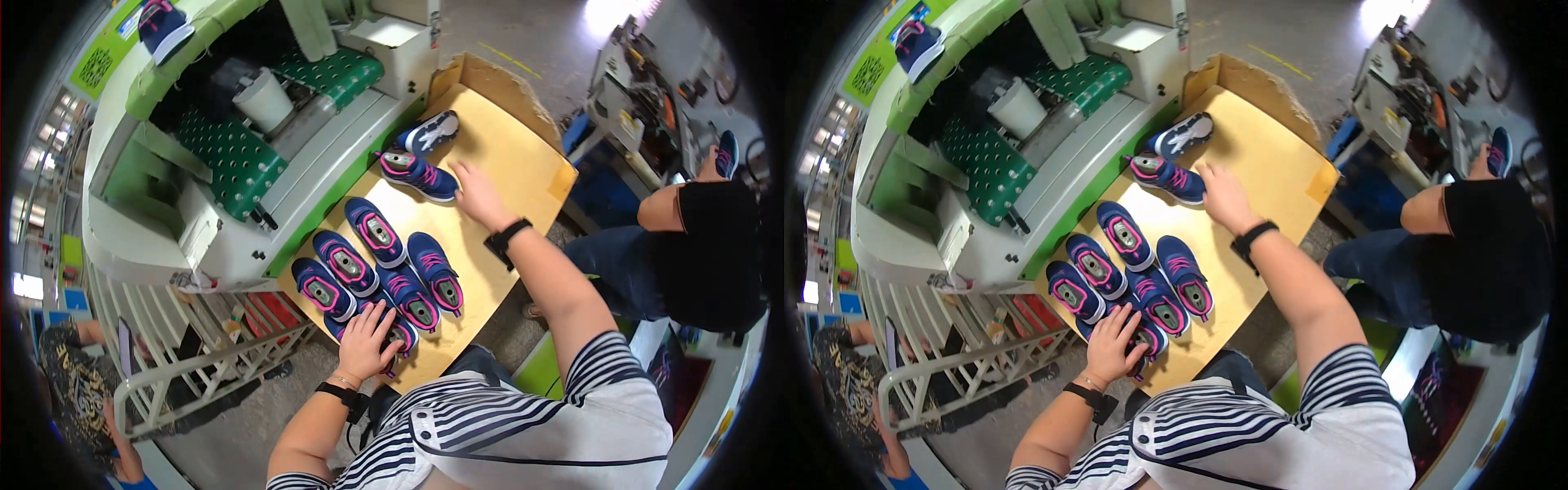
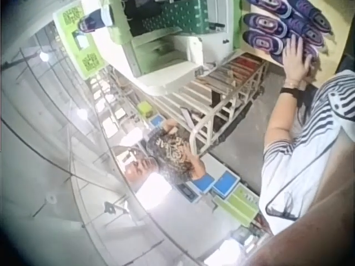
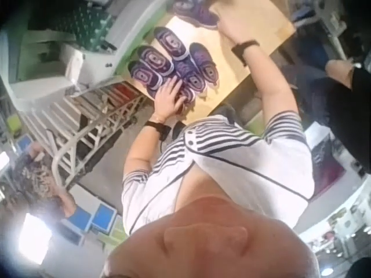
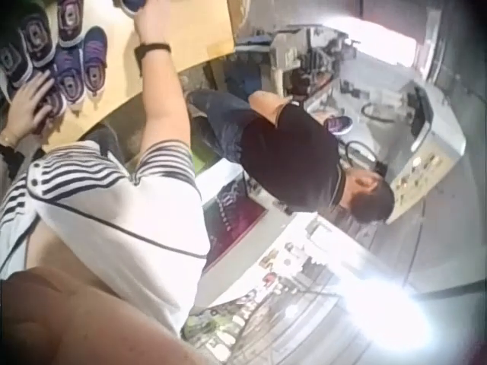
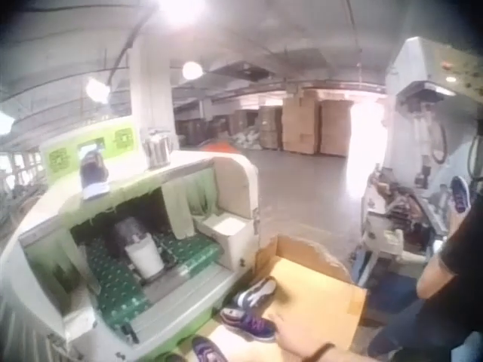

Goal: Inspecting and sorting finished shoes at a factory conveyor station.

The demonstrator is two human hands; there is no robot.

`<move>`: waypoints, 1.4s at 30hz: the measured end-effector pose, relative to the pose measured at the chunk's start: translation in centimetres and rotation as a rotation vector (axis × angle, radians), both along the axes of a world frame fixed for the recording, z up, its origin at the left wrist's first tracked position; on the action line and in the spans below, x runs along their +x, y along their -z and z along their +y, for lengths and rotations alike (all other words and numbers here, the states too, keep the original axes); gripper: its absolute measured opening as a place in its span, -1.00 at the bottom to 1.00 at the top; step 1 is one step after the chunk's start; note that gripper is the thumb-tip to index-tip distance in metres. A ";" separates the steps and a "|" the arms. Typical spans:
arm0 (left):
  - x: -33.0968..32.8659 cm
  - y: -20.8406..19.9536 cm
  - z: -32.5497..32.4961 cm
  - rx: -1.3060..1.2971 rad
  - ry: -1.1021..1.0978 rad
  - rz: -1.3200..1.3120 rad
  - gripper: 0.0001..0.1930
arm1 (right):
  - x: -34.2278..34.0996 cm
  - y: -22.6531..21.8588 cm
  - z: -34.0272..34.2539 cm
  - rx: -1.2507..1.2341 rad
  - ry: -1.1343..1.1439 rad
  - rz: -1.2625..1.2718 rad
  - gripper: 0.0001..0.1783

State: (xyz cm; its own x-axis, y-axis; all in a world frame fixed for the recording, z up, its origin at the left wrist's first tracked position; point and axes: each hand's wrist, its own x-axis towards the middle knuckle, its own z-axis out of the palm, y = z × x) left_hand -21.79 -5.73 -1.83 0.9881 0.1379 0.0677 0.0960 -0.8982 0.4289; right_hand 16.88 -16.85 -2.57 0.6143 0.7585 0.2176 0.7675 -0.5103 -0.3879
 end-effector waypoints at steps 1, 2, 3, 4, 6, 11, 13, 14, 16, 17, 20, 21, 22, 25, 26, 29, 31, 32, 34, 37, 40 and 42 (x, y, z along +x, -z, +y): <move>0.3 -0.1 -0.1 0.007 -0.003 -0.016 -0.33 | 1.9 0.0 2.0 0.024 -0.039 -0.159 -0.38; 0.3 -0.1 -0.2 0.009 -0.028 -0.007 -0.33 | 3.2 0.2 4.0 0.054 -0.079 -0.317 -0.35; 0.3 -0.1 -0.2 0.022 -0.034 0.016 -0.34 | 3.6 -0.5 5.9 0.023 -0.106 -0.344 -0.36; 0.5 -0.2 -0.4 0.032 -0.032 0.032 -0.35 | 4.5 -0.4 7.6 0.001 -0.155 -0.419 -0.38; 0.7 -0.2 -0.3 0.041 -0.050 0.034 -0.35 | 5.9 0.1 10.2 -0.076 -0.268 -0.540 -0.42; 0.8 -0.6 -0.4 0.042 -0.058 0.080 -0.37 | 6.8 -0.6 11.5 -0.431 -0.304 -0.492 -0.53; 1.1 -1.1 -0.6 0.044 -0.060 0.072 -0.39 | 7.8 0.2 8.8 -0.207 -0.216 -0.498 -0.46; 1.4 -1.4 -0.6 0.048 -0.059 0.063 -0.40 | 8.1 0.5 6.9 -0.030 -0.177 -0.380 -0.38; 3.3 -2.4 -0.3 0.022 -0.020 -0.019 -0.41 | 7.1 -0.9 2.4 0.259 -0.025 -0.161 -0.24; 4.4 -3.3 -0.6 -0.008 -0.006 -0.093 -0.40 | 5.9 -1.5 -0.1 0.369 0.075 -0.052 -0.18; 14.1 -6.3 2.2 0.131 0.051 -0.209 -0.43 | 2.1 1.6 -8.3 0.490 0.297 0.001 -0.09; 17.7 -5.9 4.1 0.257 0.017 -0.169 -0.37 | 0.1 2.2 -10.6 0.461 0.355 0.032 -0.04; 21.1 -4.8 6.1 0.324 -0.057 -0.188 -0.27 | -2.1 2.4 -12.3 0.422 0.384 0.088 -0.01; 30.5 -3.4 10.2 0.486 -0.040 0.020 -0.09 | -6.3 4.3 -15.5 0.428 0.502 0.377 0.01; 31.7 -1.5 12.0 0.459 -0.024 0.173 -0.08 | -6.9 4.9 -15.4 0.399 0.463 0.378 -0.02; 35.7 0.1 11.9 0.409 0.031 0.273 -0.21 | -6.6 5.3 -15.5 0.414 0.477 0.494 -0.07; 37.6 -2.8 9.3 0.267 0.144 0.425 -0.38 | -6.2 4.8 -15.5 0.472 0.523 0.626 -0.06; 37.6 -3.4 7.9 0.197 0.054 0.445 -0.39 | -6.0 5.0 -15.5 0.430 0.529 0.598 -0.07; 34.6 -0.7 9.5 -0.537 -0.194 0.279 -0.38 | -6.2 5.7 -13.8 0.478 0.511 0.680 -0.08; 30.7 -2.8 7.3 -1.149 -0.399 0.143 -0.27 | -5.6 2.9 -11.6 0.744 0.566 0.925 -0.09; 26.3 -10.3 7.4 -1.611 -0.493 -0.067 -0.33 | -4.4 -1.6 -7.9 0.897 0.465 1.088 -0.22; 23.2 -13.2 9.8 -1.629 -0.584 -0.271 -0.39 | -2.8 -5.0 -2.7 0.899 0.303 1.065 -0.23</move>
